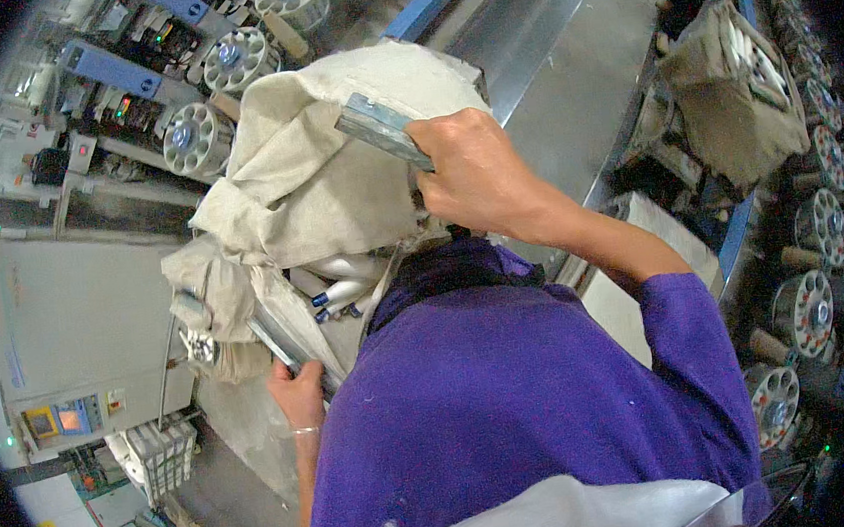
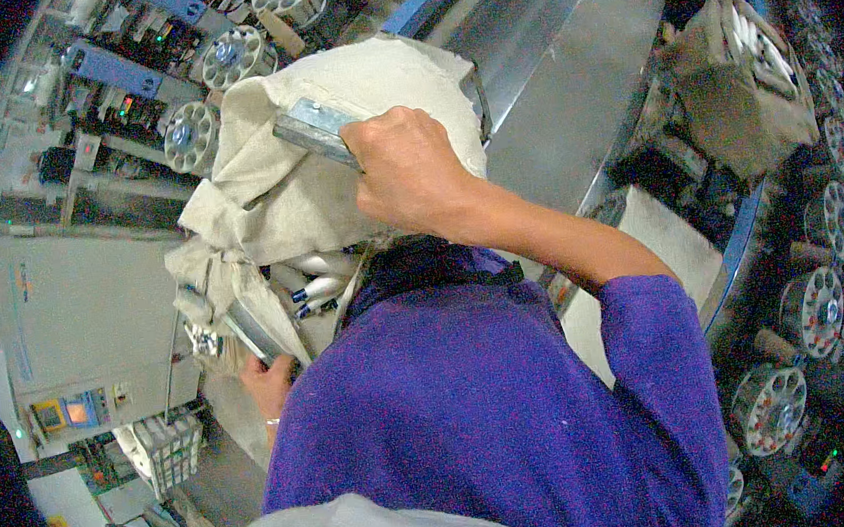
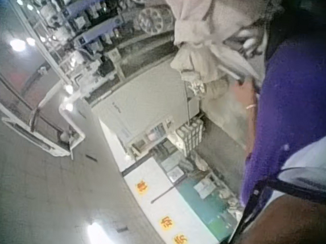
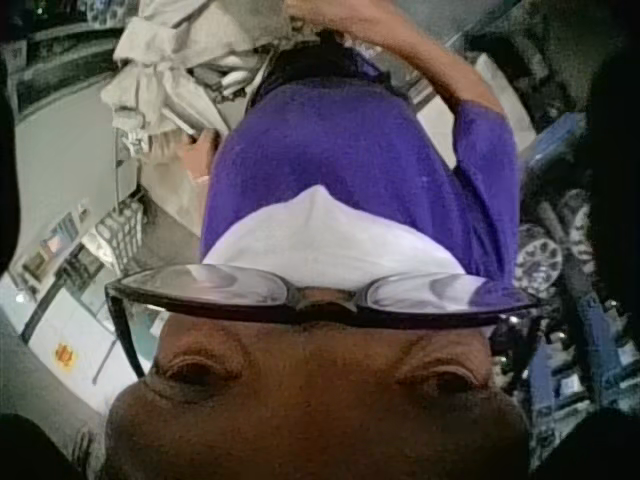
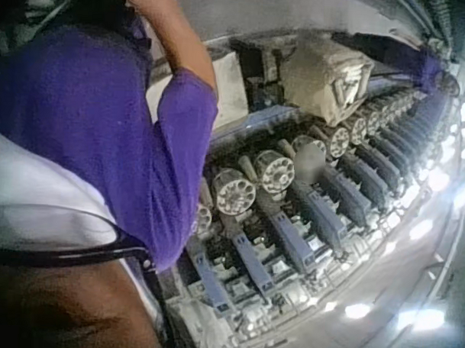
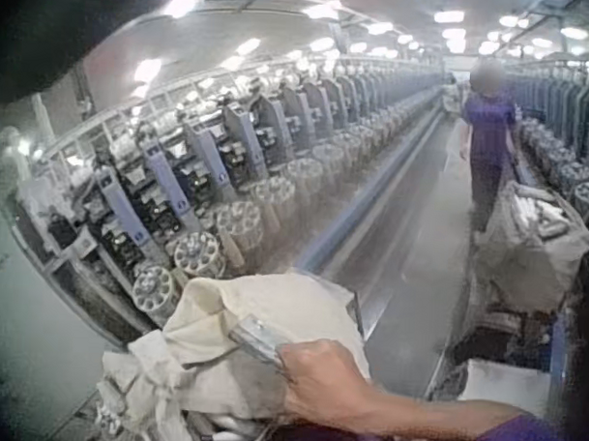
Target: The person repeatedly picks up white spools from a cloth bag and inserts them into slots on a circular machine rotor. They continue this process along the machine line, occasionally moving to a different bag and interacting with a coworker.
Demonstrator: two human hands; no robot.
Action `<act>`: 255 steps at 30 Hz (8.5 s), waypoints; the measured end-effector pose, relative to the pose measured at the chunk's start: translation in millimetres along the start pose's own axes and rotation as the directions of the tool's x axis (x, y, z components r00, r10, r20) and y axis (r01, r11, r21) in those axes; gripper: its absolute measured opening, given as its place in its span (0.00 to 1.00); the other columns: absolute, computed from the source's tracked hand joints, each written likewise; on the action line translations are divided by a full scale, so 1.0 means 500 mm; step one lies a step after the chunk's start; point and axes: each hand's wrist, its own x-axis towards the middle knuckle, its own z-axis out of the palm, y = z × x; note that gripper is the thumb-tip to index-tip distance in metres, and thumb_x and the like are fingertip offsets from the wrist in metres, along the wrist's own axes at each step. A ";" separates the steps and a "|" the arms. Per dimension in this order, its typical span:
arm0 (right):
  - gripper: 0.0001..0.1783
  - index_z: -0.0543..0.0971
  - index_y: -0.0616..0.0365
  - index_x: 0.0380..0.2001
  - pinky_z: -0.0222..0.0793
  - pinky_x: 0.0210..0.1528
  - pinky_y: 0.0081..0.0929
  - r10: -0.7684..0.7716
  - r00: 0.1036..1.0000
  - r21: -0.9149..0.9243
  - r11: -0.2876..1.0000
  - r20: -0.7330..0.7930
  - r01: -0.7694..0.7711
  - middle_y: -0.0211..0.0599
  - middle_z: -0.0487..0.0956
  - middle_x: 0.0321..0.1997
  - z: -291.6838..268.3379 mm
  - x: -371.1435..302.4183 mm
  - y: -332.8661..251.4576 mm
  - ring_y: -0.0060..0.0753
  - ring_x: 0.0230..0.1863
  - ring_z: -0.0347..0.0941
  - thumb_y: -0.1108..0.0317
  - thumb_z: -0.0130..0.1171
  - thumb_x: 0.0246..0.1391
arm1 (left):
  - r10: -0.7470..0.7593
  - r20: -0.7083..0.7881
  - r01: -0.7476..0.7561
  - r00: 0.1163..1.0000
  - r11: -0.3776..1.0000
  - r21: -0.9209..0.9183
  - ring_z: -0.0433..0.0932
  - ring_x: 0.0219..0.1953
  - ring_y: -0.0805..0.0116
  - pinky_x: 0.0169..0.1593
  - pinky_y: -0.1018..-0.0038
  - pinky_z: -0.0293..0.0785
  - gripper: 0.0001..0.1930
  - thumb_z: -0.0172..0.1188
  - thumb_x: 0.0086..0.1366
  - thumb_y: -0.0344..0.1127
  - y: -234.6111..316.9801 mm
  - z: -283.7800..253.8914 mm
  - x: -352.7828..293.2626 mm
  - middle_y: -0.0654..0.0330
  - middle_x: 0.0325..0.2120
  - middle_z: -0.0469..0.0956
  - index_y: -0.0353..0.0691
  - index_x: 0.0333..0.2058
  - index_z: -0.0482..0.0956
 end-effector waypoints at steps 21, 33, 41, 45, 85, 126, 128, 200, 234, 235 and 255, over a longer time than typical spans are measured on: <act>0.11 0.69 0.60 0.33 0.68 0.32 0.46 0.137 0.990 -0.089 0.986 -0.045 -0.140 0.46 0.71 0.30 0.253 0.672 0.590 0.51 0.34 0.72 0.67 0.54 0.48 | 0.226 0.127 -0.212 0.966 0.971 -0.114 0.65 0.21 0.78 0.26 0.74 0.64 0.07 0.58 0.54 0.29 0.347 0.655 0.873 0.64 0.17 0.71 0.30 0.25 0.73; 0.25 0.69 0.57 0.50 0.64 0.52 0.47 0.333 0.893 -0.254 0.875 -0.304 -0.412 0.54 0.70 0.53 -0.127 0.803 0.949 0.59 0.53 0.66 0.67 0.58 0.47 | 0.058 -0.150 0.003 0.987 0.925 0.379 0.75 0.39 0.55 0.46 0.61 0.69 0.21 0.59 0.62 0.44 0.371 0.838 0.928 0.53 0.37 0.77 0.31 0.44 0.73; 0.29 0.64 0.55 0.61 0.30 0.66 0.64 0.559 0.763 -0.194 0.750 -0.324 -0.632 0.49 0.61 0.64 -0.083 0.680 0.998 0.55 0.67 0.50 0.55 0.48 0.59 | 0.315 0.160 -0.331 0.936 0.940 0.087 0.70 0.49 0.52 0.54 0.57 0.66 0.25 0.60 0.59 0.47 0.269 1.237 1.000 0.52 0.47 0.70 0.37 0.49 0.69; 0.26 0.67 0.52 0.58 0.35 0.66 0.61 0.338 0.778 -0.290 0.790 -0.530 -0.541 0.43 0.69 0.57 -0.127 0.747 1.153 0.46 0.62 0.59 0.59 0.50 0.56 | 0.410 0.174 -0.422 0.895 0.905 0.042 0.68 0.53 0.51 0.56 0.55 0.65 0.27 0.60 0.58 0.48 0.361 1.366 1.035 0.54 0.51 0.67 0.41 0.51 0.66; 0.21 0.81 0.58 0.39 0.70 0.38 0.43 0.892 -0.417 0.628 -0.227 -0.172 -0.744 0.47 0.81 0.34 0.037 0.353 1.640 0.45 0.37 0.77 0.52 0.53 0.53 | 0.763 0.623 -0.897 0.173 0.383 -0.220 0.76 0.35 0.37 0.40 0.49 0.70 0.22 0.44 0.66 0.43 1.441 2.421 1.388 0.38 0.33 0.78 0.43 0.56 0.67; 0.21 0.80 0.59 0.39 0.70 0.40 0.42 0.987 -0.158 0.447 -0.133 -0.018 -0.884 0.51 0.81 0.36 -0.206 0.633 1.784 0.44 0.38 0.78 0.54 0.53 0.51 | 0.689 0.659 -0.907 0.302 0.420 -0.023 0.76 0.39 0.38 0.42 0.49 0.70 0.20 0.38 0.70 0.49 1.609 2.711 1.438 0.41 0.37 0.78 0.43 0.51 0.67; 0.21 0.80 0.59 0.39 0.70 0.40 0.42 0.988 -0.154 0.453 -0.149 0.027 -0.879 0.51 0.81 0.36 -0.173 0.648 1.784 0.44 0.38 0.78 0.54 0.53 0.50 | 0.683 0.659 -0.905 0.315 0.425 -0.008 0.76 0.39 0.38 0.42 0.49 0.70 0.20 0.38 0.70 0.50 1.609 2.708 1.439 0.41 0.37 0.78 0.44 0.51 0.67; 0.20 0.80 0.51 0.45 0.71 0.44 0.39 0.988 -0.061 0.547 -0.129 0.140 -0.827 0.41 0.82 0.41 -0.040 0.624 1.794 0.46 0.41 0.78 0.54 0.54 0.52 | 0.740 0.583 -0.883 0.335 0.463 -0.080 0.76 0.37 0.41 0.40 0.51 0.69 0.19 0.42 0.68 0.50 1.591 2.700 1.456 0.46 0.34 0.78 0.40 0.39 0.73; 0.19 0.81 0.49 0.41 0.71 0.44 0.40 1.000 -0.023 0.560 -0.020 0.002 -0.828 0.41 0.82 0.39 0.040 0.537 1.874 0.45 0.42 0.77 0.52 0.58 0.47 | 0.726 0.610 -0.894 0.317 0.443 -0.062 0.74 0.45 0.40 0.47 0.52 0.68 0.26 0.40 0.70 0.52 1.607 2.725 1.387 0.41 0.43 0.76 0.35 0.50 0.72; 0.19 0.81 0.49 0.41 0.71 0.45 0.40 1.000 -0.018 0.548 -0.020 0.008 -0.836 0.41 0.82 0.39 0.045 0.536 1.874 0.45 0.42 0.77 0.52 0.58 0.48 | 0.748 0.591 -0.898 0.302 0.432 -0.088 0.74 0.45 0.40 0.47 0.53 0.68 0.25 0.40 0.70 0.51 1.606 2.726 1.387 0.41 0.44 0.76 0.35 0.50 0.72; 0.19 0.81 0.52 0.42 0.71 0.41 0.41 0.995 0.036 0.581 -0.022 0.088 -0.813 0.42 0.82 0.38 0.029 0.523 1.875 0.43 0.40 0.77 0.54 0.54 0.53 | 0.853 0.471 -0.939 0.227 0.320 -0.127 0.70 0.48 0.48 0.52 0.59 0.66 0.18 0.51 0.66 0.39 1.536 2.826 1.482 0.46 0.43 0.74 0.31 0.47 0.74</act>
